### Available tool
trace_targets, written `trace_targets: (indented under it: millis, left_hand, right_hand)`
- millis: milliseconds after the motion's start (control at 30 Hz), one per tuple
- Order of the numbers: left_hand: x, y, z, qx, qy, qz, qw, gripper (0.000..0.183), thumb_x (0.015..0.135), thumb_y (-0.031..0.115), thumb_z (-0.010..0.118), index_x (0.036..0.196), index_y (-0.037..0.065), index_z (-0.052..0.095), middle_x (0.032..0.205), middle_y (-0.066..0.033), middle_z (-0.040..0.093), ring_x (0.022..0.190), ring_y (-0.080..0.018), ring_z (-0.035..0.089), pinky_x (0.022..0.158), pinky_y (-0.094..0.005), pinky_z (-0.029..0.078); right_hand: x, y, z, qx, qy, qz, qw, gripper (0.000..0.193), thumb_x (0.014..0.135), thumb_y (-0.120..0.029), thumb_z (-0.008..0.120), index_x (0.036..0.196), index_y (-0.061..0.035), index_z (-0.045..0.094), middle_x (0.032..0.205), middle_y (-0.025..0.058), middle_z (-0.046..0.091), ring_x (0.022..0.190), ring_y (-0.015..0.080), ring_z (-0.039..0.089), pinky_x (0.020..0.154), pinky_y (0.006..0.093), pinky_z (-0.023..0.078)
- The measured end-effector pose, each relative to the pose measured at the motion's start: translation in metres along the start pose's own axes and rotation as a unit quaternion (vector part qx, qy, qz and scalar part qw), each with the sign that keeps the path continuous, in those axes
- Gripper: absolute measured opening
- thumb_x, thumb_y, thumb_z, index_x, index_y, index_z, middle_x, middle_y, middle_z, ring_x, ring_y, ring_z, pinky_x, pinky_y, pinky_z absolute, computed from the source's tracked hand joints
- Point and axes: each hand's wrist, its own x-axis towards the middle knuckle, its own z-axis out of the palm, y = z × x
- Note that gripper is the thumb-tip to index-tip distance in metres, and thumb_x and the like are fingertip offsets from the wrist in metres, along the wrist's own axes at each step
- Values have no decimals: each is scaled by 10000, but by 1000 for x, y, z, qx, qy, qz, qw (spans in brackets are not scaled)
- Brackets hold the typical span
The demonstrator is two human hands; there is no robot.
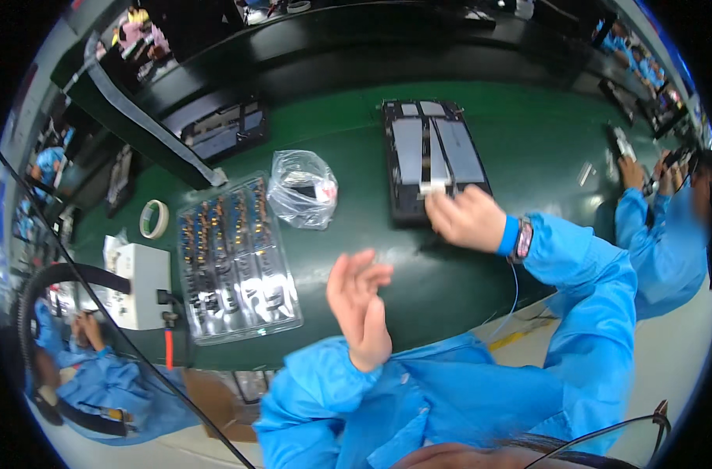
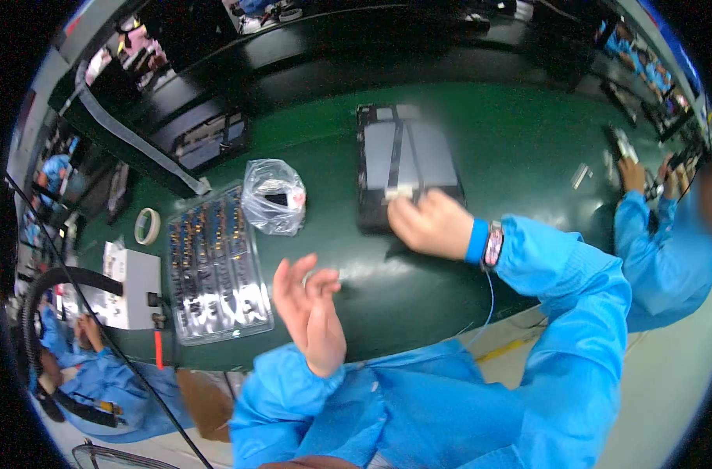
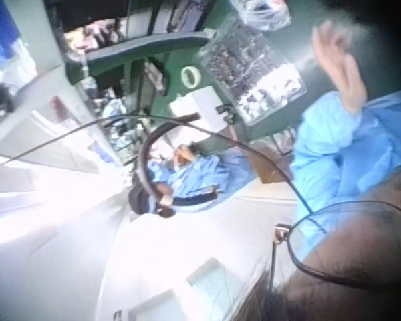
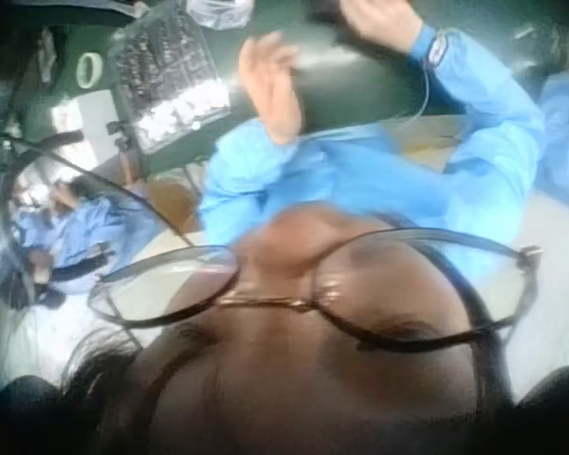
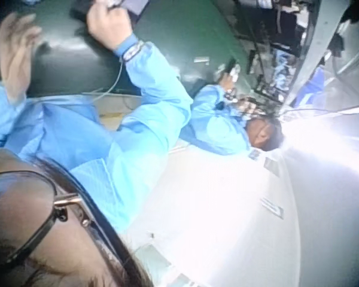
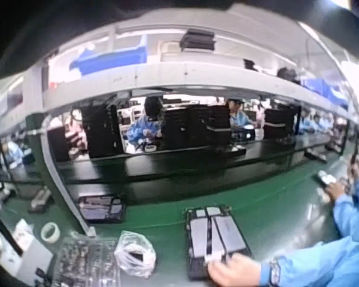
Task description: Assembling internal components into a tablet housing on a factory production line.
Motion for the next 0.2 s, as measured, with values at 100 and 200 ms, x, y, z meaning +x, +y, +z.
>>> trace_targets:
  millis: [100, 200]
  left_hand:
    - [-35, 18, 0, -102, 77, 64, 990, 650, 804, 117, 504, 1353, 28, 168, 1268, -187, 371, 981, -258, 500, 825, -350, 408]
    - [-58, 20, -6, -44, 115, 7, 992, 684, 805, 168, 516, 1376, 74, 152, 1304, -143, 334, 998, -228, 466, 820, -329, 398]
  right_hand:
    - [7, -61, -25, 63, 74, 6, 995, 226, 655, -146, 549, 844, -29, 591, 752, 11, 510, 468, 73, 423, 459, 221, 311]
    - [9, -91, -23, 146, 87, 12, 985, 233, 653, -161, 569, 849, -37, 592, 757, 13, 521, 462, 83, 448, 461, 228, 341]
